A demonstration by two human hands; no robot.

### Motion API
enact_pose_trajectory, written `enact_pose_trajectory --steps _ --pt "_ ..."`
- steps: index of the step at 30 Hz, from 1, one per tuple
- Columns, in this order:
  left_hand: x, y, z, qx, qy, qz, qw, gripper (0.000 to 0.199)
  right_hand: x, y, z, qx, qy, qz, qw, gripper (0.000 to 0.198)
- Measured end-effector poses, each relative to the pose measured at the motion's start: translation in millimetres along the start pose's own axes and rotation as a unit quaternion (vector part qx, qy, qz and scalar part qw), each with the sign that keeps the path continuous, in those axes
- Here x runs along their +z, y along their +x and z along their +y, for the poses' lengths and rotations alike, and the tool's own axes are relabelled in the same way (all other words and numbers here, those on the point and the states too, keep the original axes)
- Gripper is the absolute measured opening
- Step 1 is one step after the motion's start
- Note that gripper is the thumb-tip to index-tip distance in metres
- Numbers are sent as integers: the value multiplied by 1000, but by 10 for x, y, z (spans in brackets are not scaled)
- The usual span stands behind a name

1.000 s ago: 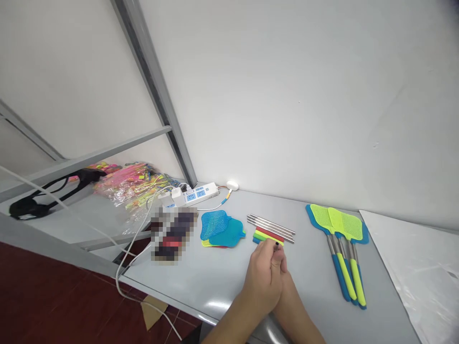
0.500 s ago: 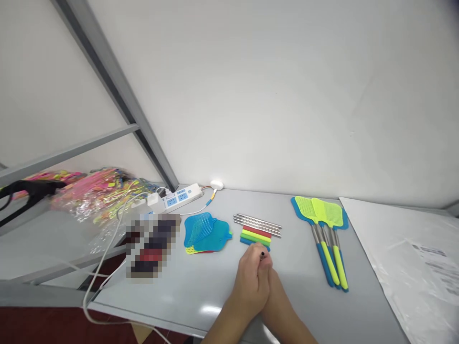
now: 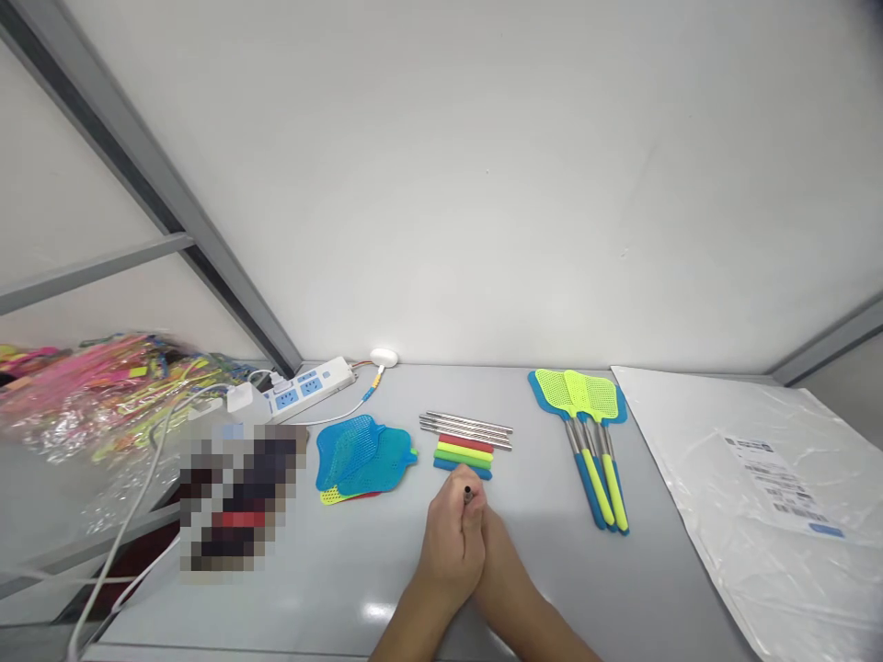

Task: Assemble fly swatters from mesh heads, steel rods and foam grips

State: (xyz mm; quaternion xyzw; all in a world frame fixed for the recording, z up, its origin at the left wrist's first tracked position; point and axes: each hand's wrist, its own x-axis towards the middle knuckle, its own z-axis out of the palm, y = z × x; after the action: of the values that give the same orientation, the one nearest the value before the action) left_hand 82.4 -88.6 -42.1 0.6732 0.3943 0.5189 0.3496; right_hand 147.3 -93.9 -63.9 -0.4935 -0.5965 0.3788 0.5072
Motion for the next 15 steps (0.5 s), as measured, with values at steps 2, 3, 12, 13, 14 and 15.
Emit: enact_pose_trajectory --steps 2,3,12,13,14,15 --pt "-11 -9 -22 4 -10 3 1000 21 -42 -17 -53 14 10 -15 1000 28" --pt "-17 -12 -28 5 -13 3 1000 22 -63 -26 -77 21 20 -21 999 28" --pt "-41 -17 -24 -15 -6 -4 1000 28 -84 -52 -80 35 56 -11 998 27" --pt "-42 -9 -21 -20 -6 -2 1000 28 -85 -56 -73 29 51 -10 998 27" --pt "-42 1 -16 -23 -6 0 1000 28 -90 -60 -72 24 48 -10 998 28" --pt "-41 15 -8 -23 -4 2 1000 29 -99 -65 -76 21 50 -13 998 29"
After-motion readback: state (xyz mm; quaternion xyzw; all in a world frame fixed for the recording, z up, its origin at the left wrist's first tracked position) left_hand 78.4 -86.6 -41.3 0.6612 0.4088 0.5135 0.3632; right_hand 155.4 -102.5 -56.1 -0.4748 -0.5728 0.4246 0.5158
